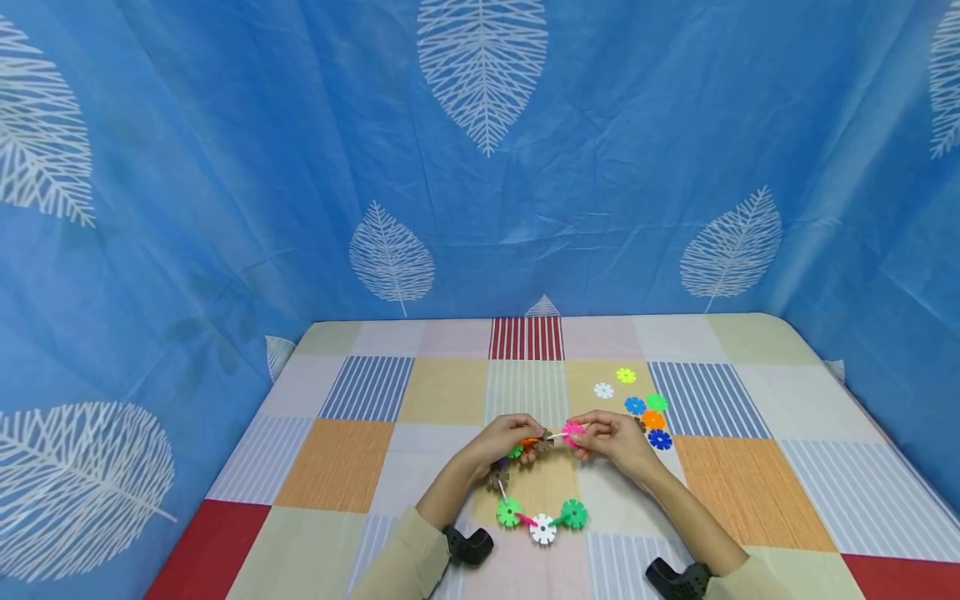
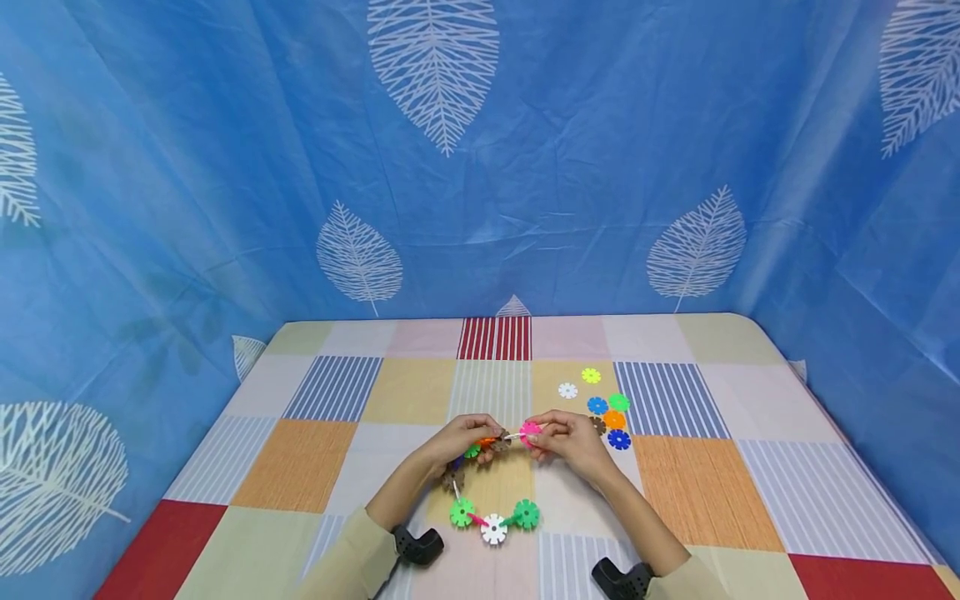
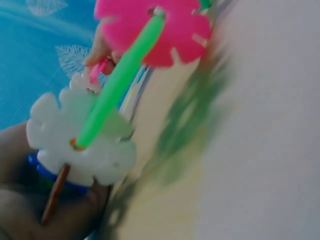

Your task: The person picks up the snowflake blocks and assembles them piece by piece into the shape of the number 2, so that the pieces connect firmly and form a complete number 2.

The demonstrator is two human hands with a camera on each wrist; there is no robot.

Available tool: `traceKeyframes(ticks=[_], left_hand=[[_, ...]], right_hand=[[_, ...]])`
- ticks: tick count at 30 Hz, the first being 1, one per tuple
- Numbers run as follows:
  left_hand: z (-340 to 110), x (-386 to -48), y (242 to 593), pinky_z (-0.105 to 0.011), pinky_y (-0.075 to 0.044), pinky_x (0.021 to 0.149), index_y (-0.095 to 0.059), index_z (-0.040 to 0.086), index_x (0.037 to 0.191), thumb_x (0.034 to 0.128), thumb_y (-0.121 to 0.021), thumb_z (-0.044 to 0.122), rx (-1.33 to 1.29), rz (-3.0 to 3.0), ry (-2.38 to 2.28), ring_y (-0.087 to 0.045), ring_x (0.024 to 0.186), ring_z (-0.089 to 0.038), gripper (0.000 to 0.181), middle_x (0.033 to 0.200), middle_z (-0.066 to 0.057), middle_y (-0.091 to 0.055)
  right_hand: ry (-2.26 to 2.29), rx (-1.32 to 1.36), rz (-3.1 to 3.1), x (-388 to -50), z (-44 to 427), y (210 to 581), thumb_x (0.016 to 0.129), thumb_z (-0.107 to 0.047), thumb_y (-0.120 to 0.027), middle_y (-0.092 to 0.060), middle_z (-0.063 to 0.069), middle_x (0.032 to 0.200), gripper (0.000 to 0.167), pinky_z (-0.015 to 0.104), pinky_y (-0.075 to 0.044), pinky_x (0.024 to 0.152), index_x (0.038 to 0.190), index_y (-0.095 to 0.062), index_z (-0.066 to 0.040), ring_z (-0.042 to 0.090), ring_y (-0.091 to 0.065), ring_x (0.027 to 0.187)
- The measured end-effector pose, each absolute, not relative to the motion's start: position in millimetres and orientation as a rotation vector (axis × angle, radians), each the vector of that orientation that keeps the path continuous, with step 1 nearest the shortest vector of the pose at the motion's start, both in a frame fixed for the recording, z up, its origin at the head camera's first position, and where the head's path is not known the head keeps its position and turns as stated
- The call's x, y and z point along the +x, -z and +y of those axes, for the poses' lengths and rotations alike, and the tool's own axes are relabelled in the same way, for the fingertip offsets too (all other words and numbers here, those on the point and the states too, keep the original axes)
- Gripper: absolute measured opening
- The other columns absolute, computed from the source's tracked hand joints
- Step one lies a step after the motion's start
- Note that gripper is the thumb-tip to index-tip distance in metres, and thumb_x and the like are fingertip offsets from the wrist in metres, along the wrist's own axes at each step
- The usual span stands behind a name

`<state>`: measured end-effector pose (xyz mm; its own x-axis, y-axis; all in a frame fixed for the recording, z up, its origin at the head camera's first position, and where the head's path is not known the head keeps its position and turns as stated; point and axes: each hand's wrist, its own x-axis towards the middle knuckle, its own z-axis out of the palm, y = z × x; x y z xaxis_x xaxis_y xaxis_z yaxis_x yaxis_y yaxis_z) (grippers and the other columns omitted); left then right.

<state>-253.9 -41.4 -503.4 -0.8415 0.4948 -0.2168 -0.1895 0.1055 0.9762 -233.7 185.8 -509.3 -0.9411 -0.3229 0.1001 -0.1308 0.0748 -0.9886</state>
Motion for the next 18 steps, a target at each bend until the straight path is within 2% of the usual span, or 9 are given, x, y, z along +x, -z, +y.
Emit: traceKeyframes(ticks=[3, 6, 8, 10, 13, 15, 16, 18], left_hand=[[-42.5, -255.1, 501.0, -0.019, -0.048, 0.051, -0.06, -0.004, 0.1, 0.0947, -0.05, 0.013, 0.284, 1.821, -1.781, -0.055, 0.053, -0.009, 0.021, 0.074, -0.006, -0.059], [-42.8, -256.7, 501.5, -0.02, -0.049, 0.056, -0.061, -0.003, 0.103, 0.0952, -0.048, 0.017, 0.294, 1.788, -1.742, -0.056, 0.059, -0.009, 0.025, 0.08, -0.007, -0.061], [-43.3, -258.9, 501.6, -0.02, -0.048, 0.067, -0.063, 0.001, 0.106, 0.096, -0.047, 0.022, 0.344, 1.835, -1.692, -0.057, 0.071, -0.006, 0.029, 0.091, -0.006, -0.063], [-43.7, -261.8, 501.5, -0.024, -0.046, 0.07, -0.065, 0.007, 0.11, 0.0965, -0.046, 0.028, 0.379, 1.849, -1.652, -0.054, 0.075, -0.009, 0.032, 0.104, -0.003, -0.063], [-44.3, -265.9, 499.9, -0.026, -0.043, 0.081, -0.066, 0.016, 0.114, 0.0957, -0.046, 0.037, 0.436, 1.883, -1.58, -0.051, 0.089, -0.005, 0.035, 0.12, 0.001, -0.058], [-43.6, -267.3, 498.0, -0.028, -0.044, 0.076, -0.066, 0.019, 0.116, 0.0934, -0.049, 0.042, 0.424, 1.865, -1.551, -0.052, 0.08, -0.009, 0.036, 0.116, 0.0, -0.06], [-43.5, -267.6, 496.9, -0.026, -0.044, 0.077, -0.065, 0.019, 0.116, 0.0924, -0.05, 0.044, 0.429, 1.888, -1.529, -0.053, 0.079, -0.008, 0.038, 0.114, 0.001, -0.061], [-42.8, -267.3, 494.5, -0.023, -0.045, 0.07, -0.066, 0.019, 0.115, 0.0903, -0.053, 0.046, 0.422, 1.903, -1.5, -0.053, 0.068, -0.007, 0.039, 0.097, -0.001, -0.065]], right_hand=[[1.837, -0.521, 2.539, -240.6, 189.8, 506.1, 0.088, -0.018, -0.063, -0.067, 0.012, 0.084, 0.031, 0.033, -0.055, 0.062, 0.112, -0.063, 0.001, 0.022, -0.064, 0.069], [1.58, -0.533, 2.968, -249.5, 198.6, 505.0, 0.088, -0.016, -0.063, -0.065, 0.013, 0.101, 0.03, 0.037, -0.053, 0.07, 0.115, -0.063, -0.002, 0.025, -0.061, 0.085], [1.359, -0.533, 3.185, -256.3, 203.9, 504.4, 0.088, -0.012, -0.063, -0.061, 0.017, 0.112, 0.033, 0.045, -0.049, 0.081, 0.118, -0.06, 0.0, 0.031, -0.056, 0.099], [1.132, -0.585, 3.293, -262.3, 207.2, 504.7, 0.088, -0.008, -0.062, -0.055, 0.023, 0.121, 0.036, 0.052, -0.044, 0.087, 0.121, -0.056, 0.004, 0.038, -0.049, 0.108], [0.913, -0.687, 3.325, -267.9, 209.1, 507.0, 0.089, -0.004, -0.059, -0.054, 0.025, 0.121, 0.033, 0.054, -0.041, 0.09, 0.119, -0.057, 0.009, 0.042, -0.048, 0.111], [0.867, -0.714, 3.336, -268.8, 209.2, 508.5, 0.087, -0.002, -0.06, -0.058, 0.023, 0.115, 0.027, 0.051, -0.044, 0.088, 0.113, -0.061, 0.008, 0.04, -0.052, 0.107], [0.875, -0.716, 3.34, -269.0, 209.2, 509.3, 0.086, -0.001, -0.061, -0.061, 0.022, 0.111, 0.024, 0.05, -0.047, 0.085, 0.109, -0.063, 0.007, 0.039, -0.054, 0.104], [0.893, -0.7, 3.348, -269.1, 208.7, 510.3, 0.083, -0.002, -0.066, -0.063, 0.018, 0.104, 0.022, 0.046, -0.05, 0.079, 0.105, -0.066, 0.005, 0.035, -0.057, 0.098]])
